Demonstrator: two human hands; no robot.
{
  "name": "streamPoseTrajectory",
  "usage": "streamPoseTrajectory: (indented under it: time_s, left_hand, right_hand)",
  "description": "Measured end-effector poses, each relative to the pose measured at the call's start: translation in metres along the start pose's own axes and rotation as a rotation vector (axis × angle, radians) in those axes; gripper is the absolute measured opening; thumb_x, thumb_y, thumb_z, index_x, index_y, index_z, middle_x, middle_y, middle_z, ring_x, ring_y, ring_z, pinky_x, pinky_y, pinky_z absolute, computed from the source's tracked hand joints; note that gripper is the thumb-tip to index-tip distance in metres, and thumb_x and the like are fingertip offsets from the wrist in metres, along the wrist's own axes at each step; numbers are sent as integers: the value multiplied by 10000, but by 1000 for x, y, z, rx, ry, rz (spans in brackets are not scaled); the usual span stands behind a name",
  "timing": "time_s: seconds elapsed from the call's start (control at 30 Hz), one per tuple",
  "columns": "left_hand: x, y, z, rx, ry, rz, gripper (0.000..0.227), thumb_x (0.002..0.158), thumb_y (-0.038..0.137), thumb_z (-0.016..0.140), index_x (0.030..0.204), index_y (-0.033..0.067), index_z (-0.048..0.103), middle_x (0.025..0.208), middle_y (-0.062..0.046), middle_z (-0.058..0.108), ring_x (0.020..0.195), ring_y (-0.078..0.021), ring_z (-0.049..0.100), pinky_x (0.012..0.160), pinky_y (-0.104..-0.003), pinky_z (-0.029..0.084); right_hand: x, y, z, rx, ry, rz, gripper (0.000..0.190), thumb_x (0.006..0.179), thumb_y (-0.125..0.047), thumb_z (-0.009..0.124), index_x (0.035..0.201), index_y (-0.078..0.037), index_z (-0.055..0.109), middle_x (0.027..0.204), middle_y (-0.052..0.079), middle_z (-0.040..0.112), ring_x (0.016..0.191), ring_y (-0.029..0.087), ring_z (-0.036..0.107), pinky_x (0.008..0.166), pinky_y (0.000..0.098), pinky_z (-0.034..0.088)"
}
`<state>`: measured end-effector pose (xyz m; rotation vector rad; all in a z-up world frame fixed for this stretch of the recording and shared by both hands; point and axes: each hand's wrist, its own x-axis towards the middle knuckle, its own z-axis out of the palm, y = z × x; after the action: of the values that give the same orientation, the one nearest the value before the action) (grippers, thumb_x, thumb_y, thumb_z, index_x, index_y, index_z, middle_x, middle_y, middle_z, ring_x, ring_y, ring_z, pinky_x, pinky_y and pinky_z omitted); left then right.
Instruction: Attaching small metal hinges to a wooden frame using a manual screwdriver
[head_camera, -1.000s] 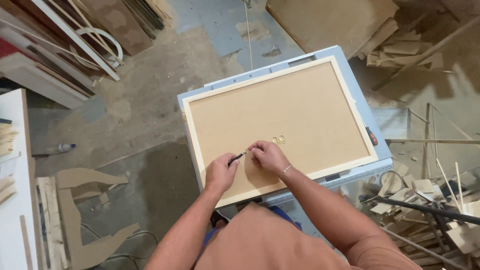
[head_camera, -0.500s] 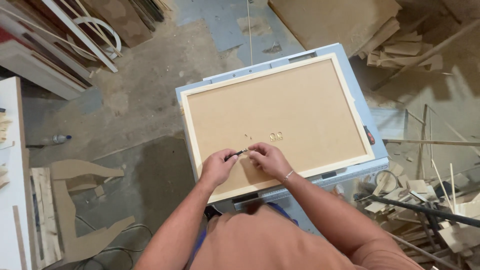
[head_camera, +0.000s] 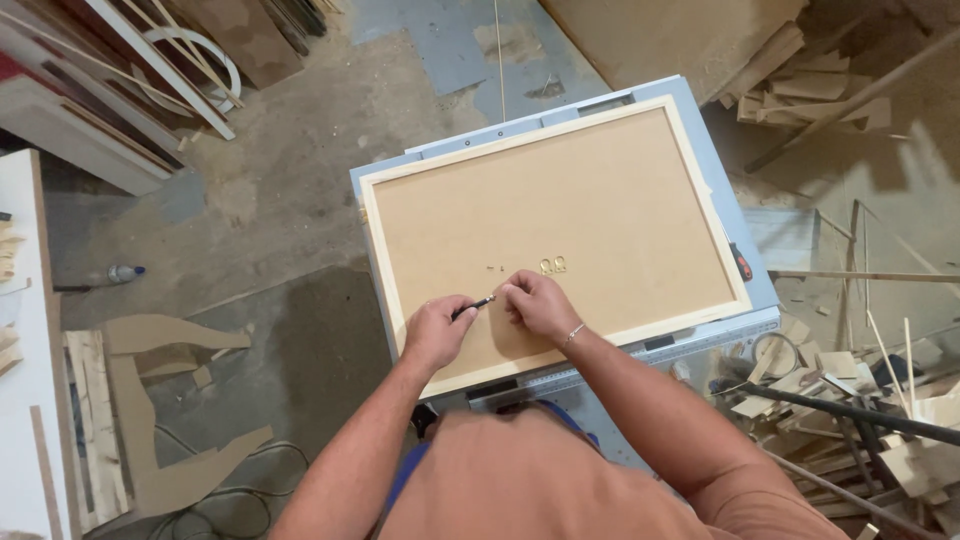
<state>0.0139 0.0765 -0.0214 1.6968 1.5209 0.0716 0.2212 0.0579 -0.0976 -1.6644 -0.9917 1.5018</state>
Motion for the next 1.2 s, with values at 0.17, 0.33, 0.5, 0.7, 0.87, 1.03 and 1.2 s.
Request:
streamPoseTrajectory:
  time_s: [0.17, 0.33, 0.5, 0.7, 0.87, 1.03, 1.2]
  left_hand:
    - [-1, -1, -1, -33, 10, -18, 271, 944, 403, 618, 1155, 319, 767, 1145, 8, 768, 1186, -272, 674, 1003, -439, 539]
    - [0, -3, 2, -27, 23, -27, 266, 943, 412, 608, 1143, 338, 767, 1142, 26, 767, 1186, -260, 673, 1005, -438, 539]
    - [1, -6, 2, -22, 12, 37, 252, 939, 384, 636, 1135, 316, 779, 1145, 16, 770, 1182, -274, 673, 994, -445, 541]
    - [6, -20, 4, -84, -58, 132, 255, 949, 328, 632, 1149, 259, 775, 1170, 1, 769, 1226, -297, 648, 1039, -459, 513]
    - [4, -26, 5, -130, -57, 206, 233, 939, 302, 672, 1127, 217, 780, 1138, -28, 776, 1201, -320, 653, 1022, -471, 519]
    - [-1, -25, 0, -199, -32, 235, 205, 943, 280, 682, 1103, 204, 786, 1096, -42, 779, 1144, -321, 674, 982, -454, 540]
    - [-6, -45, -11, -515, 39, 154, 211, 948, 221, 681, 1122, 175, 791, 1054, -61, 780, 1047, -185, 698, 928, -386, 555]
  right_hand:
    - [-2, -31, -14, -78, 82, -11, 247, 945, -195, 636, 1113, -23, 690, 745, 112, 725, 565, 179, 712, 498, 295, 611]
    - [-7, -29, -11, -75, 131, 11, 346, 957, -172, 610, 1280, -59, 660, 838, 113, 752, 608, 171, 722, 516, 278, 621]
    - [-28, -30, 5, -249, -38, -45, 276, 963, -295, 657, 1168, -155, 777, 976, 70, 810, 931, 208, 749, 865, 380, 582]
    - [-18, -16, -2, 230, -194, 81, 162, 960, -144, 654, 972, 17, 673, 787, 116, 730, 637, 154, 705, 553, 238, 605]
    - [-7, 3, -1, 197, -216, 59, 157, 974, -153, 647, 945, -1, 672, 722, 127, 700, 566, 177, 696, 470, 266, 585]
    - [-2, -2, 9, 51, -1, 38, 249, 1000, -275, 644, 927, -38, 672, 636, 113, 629, 451, 189, 637, 358, 289, 547]
    - [-22, -48, 17, -924, 287, 31, 419, 980, -612, 534, 989, -219, 676, 960, 68, 775, 998, 318, 737, 899, 456, 576]
